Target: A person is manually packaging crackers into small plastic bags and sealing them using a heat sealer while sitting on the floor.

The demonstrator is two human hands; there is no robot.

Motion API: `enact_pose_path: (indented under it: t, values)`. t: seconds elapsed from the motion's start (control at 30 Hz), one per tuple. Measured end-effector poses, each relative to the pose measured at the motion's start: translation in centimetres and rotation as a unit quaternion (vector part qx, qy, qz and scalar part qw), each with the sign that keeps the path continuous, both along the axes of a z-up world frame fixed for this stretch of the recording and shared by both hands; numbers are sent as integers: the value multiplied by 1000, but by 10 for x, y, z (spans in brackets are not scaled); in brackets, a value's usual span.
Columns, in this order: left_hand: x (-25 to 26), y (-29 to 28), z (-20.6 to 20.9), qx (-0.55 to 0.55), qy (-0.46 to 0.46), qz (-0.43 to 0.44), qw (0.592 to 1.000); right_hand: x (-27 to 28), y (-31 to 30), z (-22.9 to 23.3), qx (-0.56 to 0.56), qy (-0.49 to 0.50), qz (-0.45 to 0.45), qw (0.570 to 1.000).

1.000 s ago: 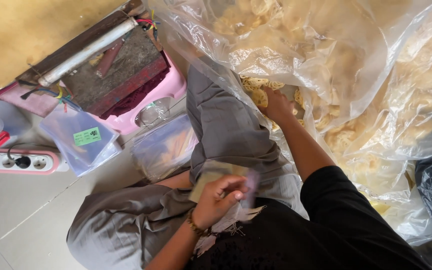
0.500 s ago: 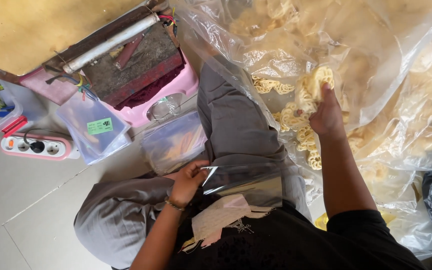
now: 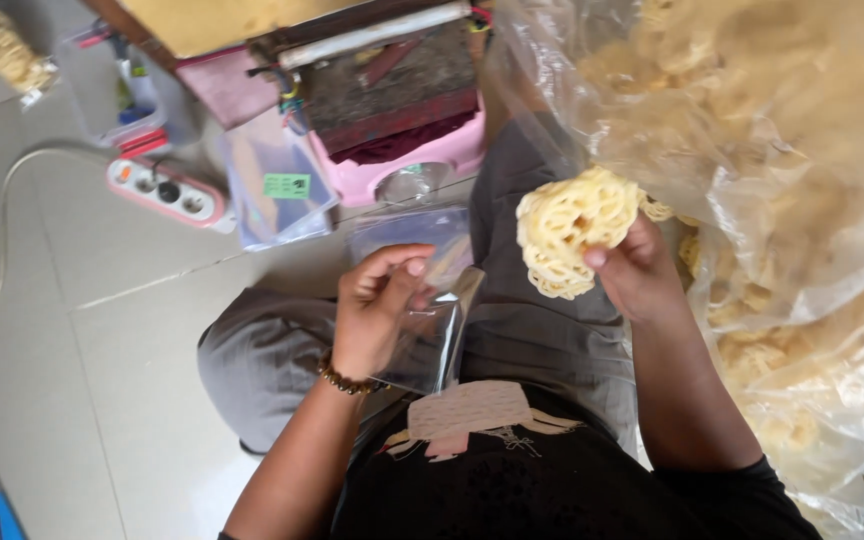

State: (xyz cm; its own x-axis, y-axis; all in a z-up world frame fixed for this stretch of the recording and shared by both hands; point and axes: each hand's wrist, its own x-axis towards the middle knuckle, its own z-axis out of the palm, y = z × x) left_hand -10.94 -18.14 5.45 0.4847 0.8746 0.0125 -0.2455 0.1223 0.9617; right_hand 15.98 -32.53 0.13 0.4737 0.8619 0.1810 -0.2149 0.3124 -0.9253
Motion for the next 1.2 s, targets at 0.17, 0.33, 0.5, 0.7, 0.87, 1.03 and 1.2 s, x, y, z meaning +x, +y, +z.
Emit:
enact_pose_path:
  t: [0.17, 0.33, 0.5, 0.7, 0.87, 1.03, 1.2]
  values:
    - [-6, -5, 20, -14, -9, -90, 996, -41, 22, 52, -45, -165, 49, 984]
    - [-16, 1, 4, 54, 4, -53, 997, -59, 26, 73, -18, -215, 59, 975]
    - [-18, 3, 5, 223, 30, -43, 974, -80, 27, 95, 2, -319, 38, 947]
    - [-13, 9, 9, 350, 156, -53, 922, -100, 30, 106, 22, -451, 1, 892]
    - [-20, 15, 15, 339, 234, -49, 910, -100, 34, 88, -88, -740, -65, 664]
    - [-10, -4, 7, 347, 312, -90, 880, -103, 40, 69, -154, -816, -59, 554]
    - [-4, -5, 0, 349, 333, -103, 870, -86, 51, 75, -221, -800, 23, 557]
